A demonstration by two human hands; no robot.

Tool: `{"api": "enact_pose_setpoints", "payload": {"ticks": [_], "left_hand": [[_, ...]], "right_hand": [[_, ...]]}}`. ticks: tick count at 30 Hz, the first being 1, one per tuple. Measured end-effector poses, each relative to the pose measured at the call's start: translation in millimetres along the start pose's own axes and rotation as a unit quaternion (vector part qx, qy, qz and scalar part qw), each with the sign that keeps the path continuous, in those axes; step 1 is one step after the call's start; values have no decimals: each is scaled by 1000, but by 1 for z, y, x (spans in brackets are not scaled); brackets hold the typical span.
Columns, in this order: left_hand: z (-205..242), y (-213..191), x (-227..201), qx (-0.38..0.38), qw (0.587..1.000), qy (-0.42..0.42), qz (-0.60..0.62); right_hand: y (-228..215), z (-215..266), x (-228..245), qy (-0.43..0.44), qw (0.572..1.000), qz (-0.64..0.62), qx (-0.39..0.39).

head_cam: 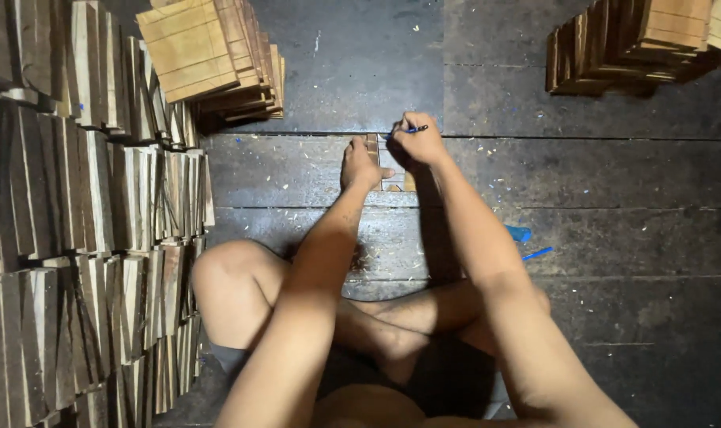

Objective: The person sits on the floor and repeatedly marks small wooden blocks with a blue pen. They pick up a block, draw lines on its surface, and place it into a stack, repeating this process for multiple blocks.

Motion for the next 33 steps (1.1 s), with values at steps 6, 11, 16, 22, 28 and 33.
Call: {"api": "enact_pose_setpoints", "payload": {"ticks": [6, 11, 16, 22, 28, 33], "left_hand": [[9, -5, -9, 6, 1000, -7, -7], [4, -1, -4, 10, 1000, -14, -3], [10, -5, -6, 9, 1000, -19, -8], [12, -5, -4, 4, 1000, -19, 2], [6, 1, -5, 6, 1000, -20, 0], [4, -2, -5, -3, 1000, -14, 12]], "right_hand": [[10, -20, -16, 23, 997, 55, 44], [-18, -24, 0, -8, 994, 90, 68], [-21, -24, 2, -22, 985, 151, 84], [-30, 0, 28, -36, 985, 149, 76], [-19, -8, 24, -38, 991, 106, 70], [10, -29, 7, -15, 998, 35, 48]]}}
Point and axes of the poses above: each hand's wrist, its own z-axis away from the middle knuckle, its own y-axis out of the palm, x = y × z, the point moved 8 cm from there along -z, towards the middle knuckle, and after that the axes turned 7 degrees about z, right-handed, at the moved point
